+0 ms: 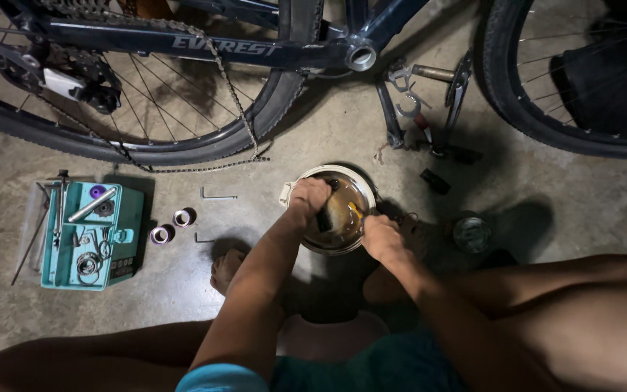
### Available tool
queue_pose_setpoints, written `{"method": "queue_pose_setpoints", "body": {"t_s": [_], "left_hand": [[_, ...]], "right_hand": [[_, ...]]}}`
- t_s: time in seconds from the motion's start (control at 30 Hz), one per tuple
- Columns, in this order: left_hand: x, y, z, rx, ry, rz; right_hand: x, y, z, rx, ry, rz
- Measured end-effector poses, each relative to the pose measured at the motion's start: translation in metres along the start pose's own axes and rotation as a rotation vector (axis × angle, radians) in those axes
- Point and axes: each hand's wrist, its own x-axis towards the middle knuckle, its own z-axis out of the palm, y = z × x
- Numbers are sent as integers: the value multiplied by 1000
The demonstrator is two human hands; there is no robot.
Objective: The person sits on the floor and scrubs small bicycle components, including bearings and a crankset, using a toothbrush and a container of liquid. The person scrubs each part individually and places them on the floor as they are cleaned.
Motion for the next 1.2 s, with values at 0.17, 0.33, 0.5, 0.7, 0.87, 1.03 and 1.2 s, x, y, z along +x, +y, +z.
{"method": "queue_pose_setpoints", "body": {"t_s": [0.17, 0.33, 0.5, 0.7, 0.87, 1.03, 1.2], "left_hand": [[3, -7, 5, -66, -29, 1], [10, -6, 23, -119, -15, -12], [3, -6, 22, -198, 40, -21], [-38, -8, -41, -699, 62, -233], [-84, 11, -81, -1858, -6, -320], [-102, 25, -79, -2434, -116, -242], [-114, 27, -73, -2607, -117, -170]], "right_hand": [[8, 3, 11, 22, 35, 2], [15, 6, 19, 46, 30, 7], [21, 9, 22, 32, 26, 42], [23, 15, 14, 197, 132, -50], [31, 6, -14, 972, -104, 121], [17, -2, -37, 1344, -264, 16], [0, -15, -53, 1419, -449, 31]]}}
